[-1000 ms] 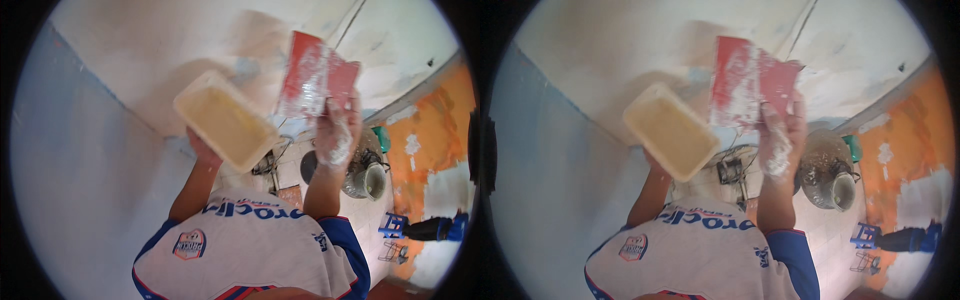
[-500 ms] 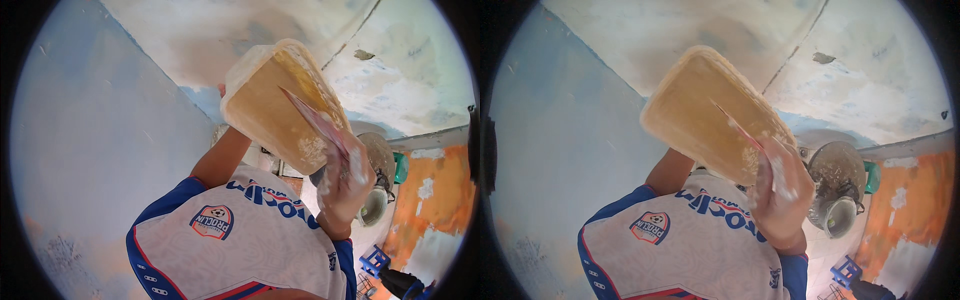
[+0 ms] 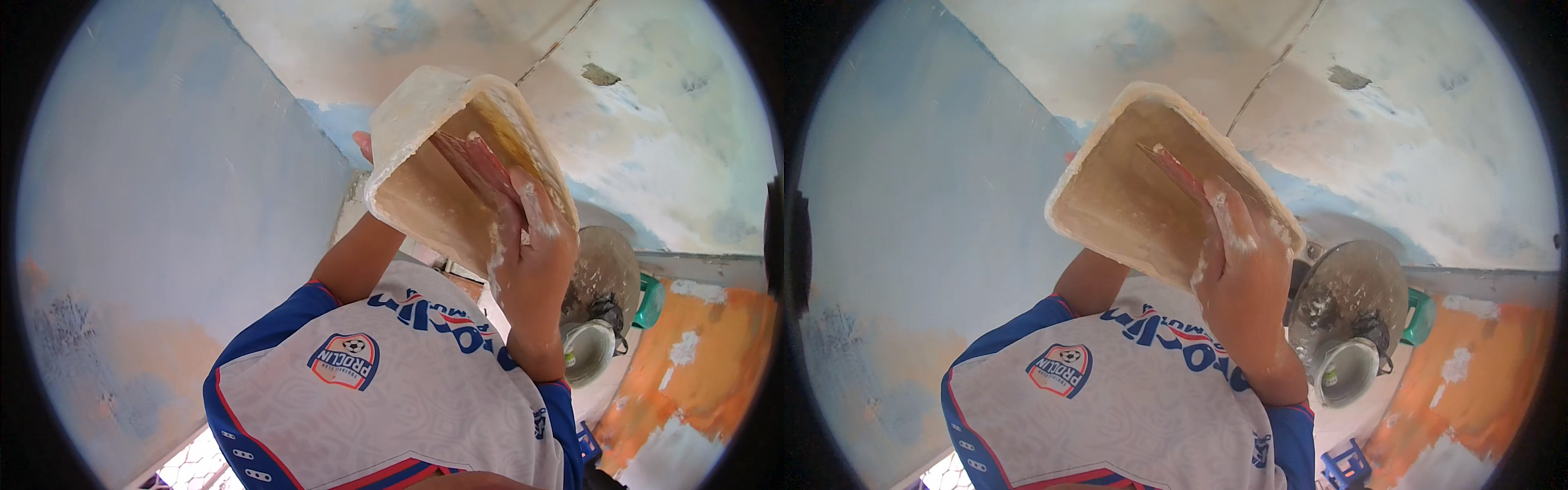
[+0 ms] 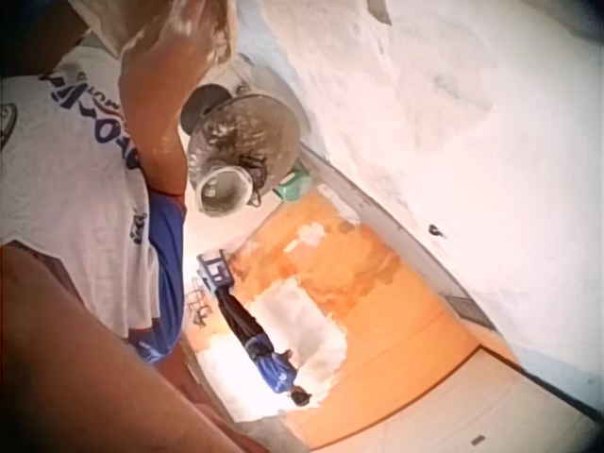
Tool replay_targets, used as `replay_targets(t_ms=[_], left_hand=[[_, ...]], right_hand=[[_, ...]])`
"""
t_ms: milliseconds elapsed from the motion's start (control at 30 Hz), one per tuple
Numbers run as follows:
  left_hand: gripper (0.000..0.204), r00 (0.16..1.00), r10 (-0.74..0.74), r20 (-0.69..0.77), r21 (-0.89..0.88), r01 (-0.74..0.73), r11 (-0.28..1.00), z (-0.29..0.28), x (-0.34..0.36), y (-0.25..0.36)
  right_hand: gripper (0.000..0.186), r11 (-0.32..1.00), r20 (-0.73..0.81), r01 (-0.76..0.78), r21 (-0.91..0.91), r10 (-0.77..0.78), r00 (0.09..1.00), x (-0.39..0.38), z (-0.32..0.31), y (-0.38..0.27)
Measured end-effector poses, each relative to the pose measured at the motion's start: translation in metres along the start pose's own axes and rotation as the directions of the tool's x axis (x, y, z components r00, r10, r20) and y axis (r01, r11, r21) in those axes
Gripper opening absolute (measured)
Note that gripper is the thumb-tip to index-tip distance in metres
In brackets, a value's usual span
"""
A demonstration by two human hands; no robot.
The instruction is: The person applies plaster to a wall using a scraper, repeatedly scooping material from a container and smoothing it over the surface.
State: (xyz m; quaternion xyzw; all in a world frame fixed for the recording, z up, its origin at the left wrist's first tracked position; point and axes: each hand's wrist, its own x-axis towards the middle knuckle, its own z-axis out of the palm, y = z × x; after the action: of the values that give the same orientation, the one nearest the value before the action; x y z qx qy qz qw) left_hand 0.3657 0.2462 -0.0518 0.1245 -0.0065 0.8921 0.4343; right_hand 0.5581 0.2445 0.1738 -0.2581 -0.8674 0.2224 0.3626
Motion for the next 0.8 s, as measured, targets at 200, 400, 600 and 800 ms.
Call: replay_targets(t_ms=[200, 400, 600, 800], left_hand=[[0.081, 0.998, 0.053, -0.015, 0.033, -0.053, 0.998, 0.006, -0.009, 0.003], [0.081, 0.993, 0.116, -0.012, 0.066, -0.115, 0.991, 0.014, -0.015, 0.022], [0.081, 0.983, 0.182, -0.003, 0.107, -0.180, 0.978, 0.019, -0.028, 0.047], [0.081, 0.970, 0.243, 0.004, 0.118, -0.242, 0.963, 0.020, -0.036, 0.063]], right_hand=[[0.035, 0.991, 0.081, -0.029, 0.134, 0.019, 0.997, 0.004, 0.001, 0.006], [0.030, 0.981, 0.180, 0.001, 0.195, -0.037, 0.983, 0.013, 0.002, 0.003], [0.025, 0.919, 0.266, -0.052, 0.390, -0.058, 0.962, 0.012, 0.005, -0.003], [0.026, 0.838, 0.378, -0.152, 0.524, -0.069, 0.923, 0.016, -0.003, -0.004]])
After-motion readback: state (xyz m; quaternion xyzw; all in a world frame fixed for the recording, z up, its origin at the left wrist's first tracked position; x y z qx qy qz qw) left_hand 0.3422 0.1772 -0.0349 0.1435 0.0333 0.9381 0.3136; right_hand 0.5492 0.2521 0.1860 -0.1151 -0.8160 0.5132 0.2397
